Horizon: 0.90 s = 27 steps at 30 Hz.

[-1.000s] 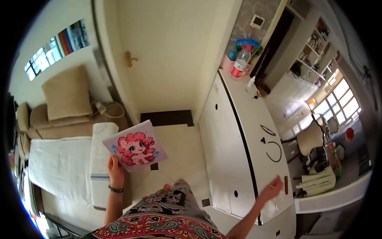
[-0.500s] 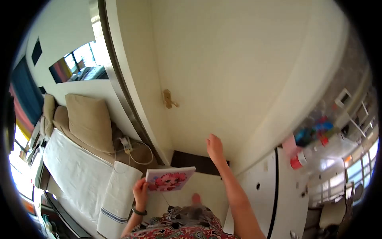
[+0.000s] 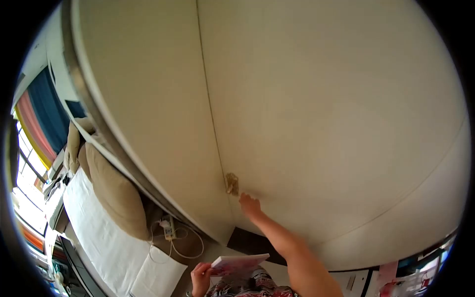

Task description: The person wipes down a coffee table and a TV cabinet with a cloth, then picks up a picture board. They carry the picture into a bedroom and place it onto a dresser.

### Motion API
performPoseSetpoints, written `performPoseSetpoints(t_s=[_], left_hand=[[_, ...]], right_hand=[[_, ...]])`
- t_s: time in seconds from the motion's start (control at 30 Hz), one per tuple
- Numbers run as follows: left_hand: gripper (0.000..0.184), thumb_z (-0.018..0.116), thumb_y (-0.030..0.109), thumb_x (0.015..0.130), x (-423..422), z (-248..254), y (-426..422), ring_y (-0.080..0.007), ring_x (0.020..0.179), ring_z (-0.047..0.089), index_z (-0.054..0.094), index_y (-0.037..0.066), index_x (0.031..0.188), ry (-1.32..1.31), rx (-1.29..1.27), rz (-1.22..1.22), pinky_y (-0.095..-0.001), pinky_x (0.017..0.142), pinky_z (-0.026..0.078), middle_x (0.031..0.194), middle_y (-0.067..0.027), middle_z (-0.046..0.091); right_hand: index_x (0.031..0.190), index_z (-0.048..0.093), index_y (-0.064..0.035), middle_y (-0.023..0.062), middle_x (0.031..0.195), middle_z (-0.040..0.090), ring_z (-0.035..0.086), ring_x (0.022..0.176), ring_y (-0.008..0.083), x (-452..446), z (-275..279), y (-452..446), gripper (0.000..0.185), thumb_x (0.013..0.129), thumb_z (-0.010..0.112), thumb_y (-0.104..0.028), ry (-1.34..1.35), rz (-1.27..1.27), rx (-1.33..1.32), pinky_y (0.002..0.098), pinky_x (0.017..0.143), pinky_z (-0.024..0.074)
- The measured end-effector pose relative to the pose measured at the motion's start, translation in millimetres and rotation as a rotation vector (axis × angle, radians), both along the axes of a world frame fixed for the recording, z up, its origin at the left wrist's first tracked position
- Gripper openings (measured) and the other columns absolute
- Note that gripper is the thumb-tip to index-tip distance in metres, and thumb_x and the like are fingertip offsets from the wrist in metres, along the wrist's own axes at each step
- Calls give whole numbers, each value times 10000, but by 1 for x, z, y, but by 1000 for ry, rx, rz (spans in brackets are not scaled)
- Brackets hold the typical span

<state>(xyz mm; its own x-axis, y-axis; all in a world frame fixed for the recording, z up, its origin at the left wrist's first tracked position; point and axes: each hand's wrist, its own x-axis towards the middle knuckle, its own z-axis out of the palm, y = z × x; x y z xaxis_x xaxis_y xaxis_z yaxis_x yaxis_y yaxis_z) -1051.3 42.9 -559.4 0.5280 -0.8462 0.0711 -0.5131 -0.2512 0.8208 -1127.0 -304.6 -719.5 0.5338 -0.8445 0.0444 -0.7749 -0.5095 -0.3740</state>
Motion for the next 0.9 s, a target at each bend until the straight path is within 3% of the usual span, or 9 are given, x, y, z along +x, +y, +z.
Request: performPoseSetpoints(t_s=[0.2, 0.3, 0.4, 0.53, 0.63, 0.77, 0.9], left_hand=[[127, 689, 135, 802, -26, -23, 20, -271, 736, 658, 722, 108, 922, -85, -99, -215, -351, 638, 522, 835, -75, 661], [124, 696, 165, 804, -39, -25, 53, -268, 720, 661, 726, 126, 918, -87, -128, -305, -354, 616, 527, 837, -49, 666], [156, 673, 200, 827, -51, -29, 78, -280, 735, 658, 714, 164, 973, -187, -103, -457, -368, 617, 531, 870, -35, 664], [180, 621, 180, 852, -79, -19, 75, -295, 809, 643, 698, 171, 1014, -220, -85, -536, -388, 652, 525, 911, -49, 656], [181, 606, 155, 857, -98, -51, 53, -294, 800, 640, 700, 160, 1011, -142, -260, -464, -383, 641, 522, 907, -59, 653], [139, 629, 98, 838, -120, 23, 7, -336, 725, 621, 706, 72, 951, -82, -218, -377, -378, 646, 512, 767, -126, 613], [143, 621, 54, 829, -120, 46, -46, -296, 727, 650, 699, 44, 948, -93, -327, -393, -371, 630, 514, 826, -134, 659]], right_hand=[[975, 485, -57, 143, 909, 655, 662, 800, 336, -54, -5, 72, 242, 965, 472, -299, 16, -41, 10, 480, 630, 478], [1032, 504, -57, 153, 985, 669, 656, 896, 347, -85, 11, 98, 263, 967, 472, -310, 19, -108, 85, 487, 702, 473], [1097, 525, -53, 193, 1037, 686, 668, 957, 350, -120, 29, 94, 303, 960, 466, -317, -80, -299, 126, 504, 802, 500], [1080, 540, -39, 214, 999, 684, 666, 953, 371, -189, 73, 77, 336, 947, 494, -345, -12, -508, 77, 495, 806, 514], [1084, 557, -13, 238, 979, 684, 664, 955, 393, -244, 86, 60, 381, 933, 529, -362, 24, -579, 87, 506, 824, 521], [965, 622, -3, 228, 922, 686, 674, 906, 383, -299, 88, 36, 358, 920, 553, -351, 83, -628, -58, 489, 791, 537], [928, 637, -5, 224, 912, 683, 674, 881, 385, -351, 115, 56, 336, 910, 570, -334, 107, -685, -53, 482, 773, 541]])
